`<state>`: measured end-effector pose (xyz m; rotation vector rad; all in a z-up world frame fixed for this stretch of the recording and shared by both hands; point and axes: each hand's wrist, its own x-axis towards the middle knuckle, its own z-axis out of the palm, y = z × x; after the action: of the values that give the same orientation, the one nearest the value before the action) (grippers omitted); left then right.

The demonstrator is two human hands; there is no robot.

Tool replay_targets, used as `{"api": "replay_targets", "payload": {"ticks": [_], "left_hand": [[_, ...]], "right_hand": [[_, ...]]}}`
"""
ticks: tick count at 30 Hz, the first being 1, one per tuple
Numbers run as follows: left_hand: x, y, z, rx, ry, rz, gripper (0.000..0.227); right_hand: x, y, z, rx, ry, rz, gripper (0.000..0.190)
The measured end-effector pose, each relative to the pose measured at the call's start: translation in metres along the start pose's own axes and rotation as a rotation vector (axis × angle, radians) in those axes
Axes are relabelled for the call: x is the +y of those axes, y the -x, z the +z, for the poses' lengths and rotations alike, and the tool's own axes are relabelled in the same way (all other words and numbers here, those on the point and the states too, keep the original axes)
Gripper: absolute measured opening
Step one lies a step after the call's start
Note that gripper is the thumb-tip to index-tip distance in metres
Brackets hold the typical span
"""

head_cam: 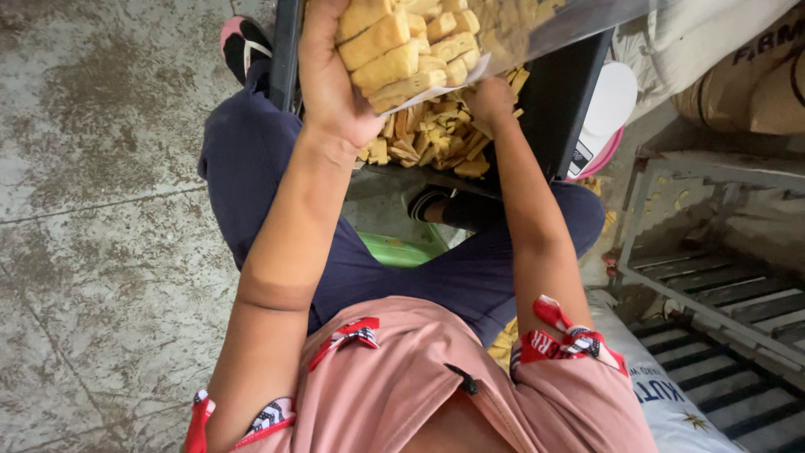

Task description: The person sits on a low stool and packs rectangular yellow snack pieces from a large bin into clear plastic bags. They use a digital scale to weigh the snacks and adjust the contents to reach a target weight before setting the filled bag aside.

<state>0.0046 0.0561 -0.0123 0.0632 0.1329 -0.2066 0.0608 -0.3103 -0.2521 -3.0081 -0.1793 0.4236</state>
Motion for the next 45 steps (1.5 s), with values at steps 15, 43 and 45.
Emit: {"api": "replay_targets", "payload": {"ticks": [15, 43, 45], "left_hand": [[-0.005, -0.006, -0.005, -0.041, -0.014, -0.02, 0.038], [-0.009, -0.002, 0.004, 0.015, 0.026, -0.112, 0.043], [-0.008, -0.002, 0.007, -0.03, 0.007, -0.084, 0.043]], "right_hand": [[-0.01, 0.038, -0.027, -0.568, -2.249, 0.341, 0.035], [0.022, -0.01, -0.104, 0.167, -1.381, 0.628, 0.051], [0.034, -0.022, -0.116, 0.112, -0.994, 0.482, 0.046]]}}
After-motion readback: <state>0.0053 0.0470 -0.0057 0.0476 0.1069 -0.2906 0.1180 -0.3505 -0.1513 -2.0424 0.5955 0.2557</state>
